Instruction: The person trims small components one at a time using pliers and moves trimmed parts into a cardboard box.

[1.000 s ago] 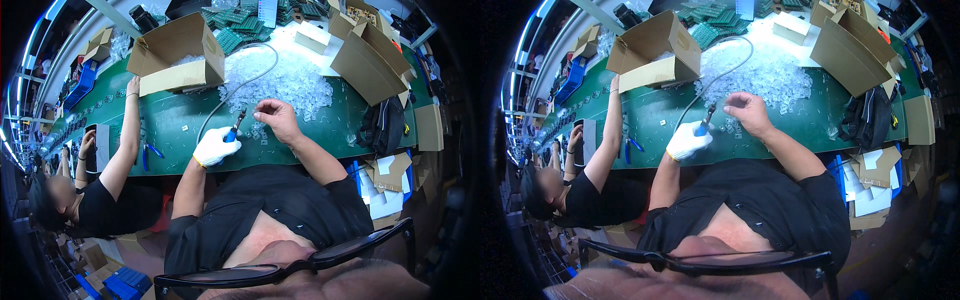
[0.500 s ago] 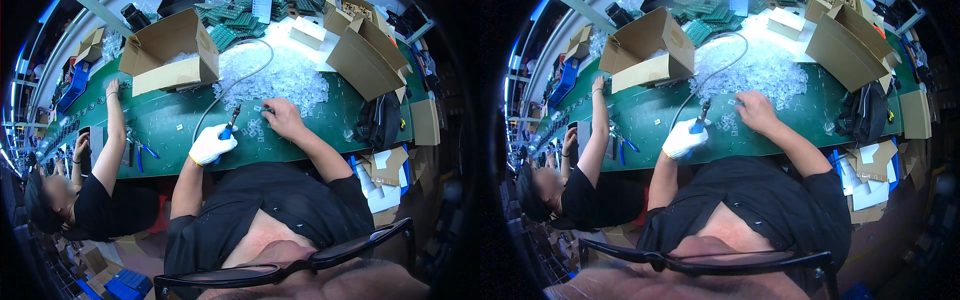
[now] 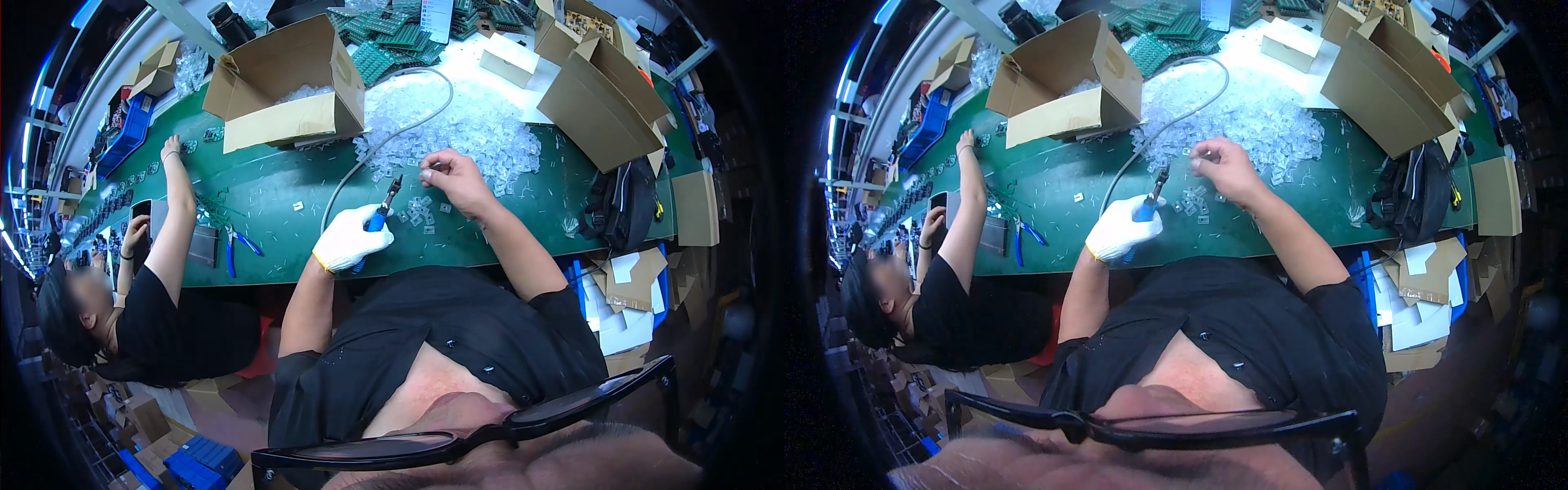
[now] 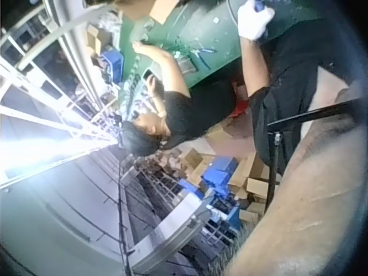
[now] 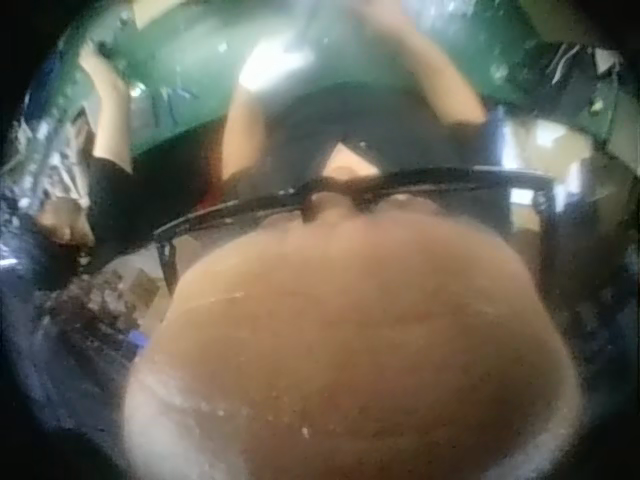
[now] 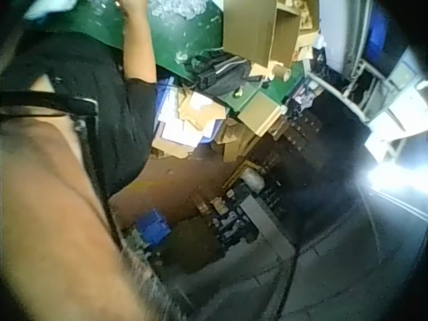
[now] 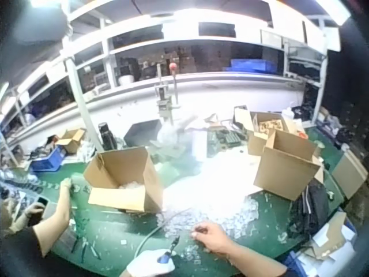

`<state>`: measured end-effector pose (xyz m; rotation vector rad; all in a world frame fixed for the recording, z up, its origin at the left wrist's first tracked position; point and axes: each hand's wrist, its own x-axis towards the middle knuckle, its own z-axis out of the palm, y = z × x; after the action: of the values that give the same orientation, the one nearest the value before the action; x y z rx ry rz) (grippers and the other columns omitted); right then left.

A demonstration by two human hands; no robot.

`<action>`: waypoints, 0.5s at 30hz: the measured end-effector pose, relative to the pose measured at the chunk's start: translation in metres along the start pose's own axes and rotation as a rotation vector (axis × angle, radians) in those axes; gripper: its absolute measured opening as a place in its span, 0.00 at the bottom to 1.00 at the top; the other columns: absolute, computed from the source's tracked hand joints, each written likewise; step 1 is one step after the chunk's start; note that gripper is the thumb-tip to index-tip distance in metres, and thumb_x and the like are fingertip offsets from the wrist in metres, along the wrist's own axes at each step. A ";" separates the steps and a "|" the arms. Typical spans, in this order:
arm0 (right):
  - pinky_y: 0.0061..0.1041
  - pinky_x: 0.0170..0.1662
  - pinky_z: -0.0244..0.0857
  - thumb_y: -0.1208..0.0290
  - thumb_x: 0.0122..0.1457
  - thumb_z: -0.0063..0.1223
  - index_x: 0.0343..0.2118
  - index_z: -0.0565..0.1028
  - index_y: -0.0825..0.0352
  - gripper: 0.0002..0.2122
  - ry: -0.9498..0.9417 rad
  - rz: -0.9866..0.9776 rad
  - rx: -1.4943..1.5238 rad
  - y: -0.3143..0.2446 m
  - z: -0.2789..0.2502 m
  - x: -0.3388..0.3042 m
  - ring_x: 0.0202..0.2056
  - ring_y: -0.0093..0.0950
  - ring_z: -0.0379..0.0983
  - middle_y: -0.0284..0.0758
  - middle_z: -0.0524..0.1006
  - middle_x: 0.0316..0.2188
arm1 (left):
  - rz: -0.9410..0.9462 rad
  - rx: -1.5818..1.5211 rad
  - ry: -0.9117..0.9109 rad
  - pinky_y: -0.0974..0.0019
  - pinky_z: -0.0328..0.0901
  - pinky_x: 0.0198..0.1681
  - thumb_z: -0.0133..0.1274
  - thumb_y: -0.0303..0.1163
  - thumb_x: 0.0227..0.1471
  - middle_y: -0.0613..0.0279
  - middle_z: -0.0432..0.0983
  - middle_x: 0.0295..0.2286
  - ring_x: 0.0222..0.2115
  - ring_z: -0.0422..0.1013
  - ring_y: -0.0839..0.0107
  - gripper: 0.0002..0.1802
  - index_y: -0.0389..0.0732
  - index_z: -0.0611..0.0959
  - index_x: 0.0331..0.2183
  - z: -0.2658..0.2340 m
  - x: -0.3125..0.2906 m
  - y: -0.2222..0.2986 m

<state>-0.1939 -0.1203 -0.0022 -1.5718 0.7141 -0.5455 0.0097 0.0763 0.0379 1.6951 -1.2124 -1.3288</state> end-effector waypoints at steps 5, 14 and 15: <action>0.26 0.46 0.79 0.78 0.68 0.63 0.48 0.78 0.70 0.08 -0.141 0.226 0.902 0.008 -0.002 -0.006 0.41 0.27 0.83 0.34 0.82 0.41 | -0.008 0.021 0.003 0.67 0.72 0.43 0.68 0.39 0.54 0.64 0.82 0.35 0.35 0.76 0.76 0.34 0.31 0.80 0.57 0.003 0.004 -0.005; 0.23 0.43 0.79 0.75 0.70 0.61 0.49 0.78 0.69 0.08 -0.085 0.211 0.750 -0.007 0.017 -0.016 0.40 0.24 0.83 0.35 0.83 0.42 | 0.005 0.099 0.031 0.63 0.74 0.45 0.68 0.44 0.53 0.58 0.84 0.36 0.36 0.79 0.70 0.38 0.31 0.79 0.58 0.008 0.003 -0.001; 0.23 0.43 0.79 0.75 0.70 0.61 0.49 0.78 0.69 0.08 -0.085 0.210 0.751 -0.006 0.018 -0.016 0.40 0.24 0.83 0.35 0.83 0.42 | 0.015 0.107 0.034 0.63 0.74 0.45 0.68 0.45 0.53 0.58 0.84 0.35 0.35 0.79 0.70 0.37 0.32 0.80 0.58 0.007 0.003 0.001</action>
<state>-0.1918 -0.0964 0.0023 -0.8048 0.5130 -0.5067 0.0025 0.0736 0.0358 1.7716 -1.2950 -1.2411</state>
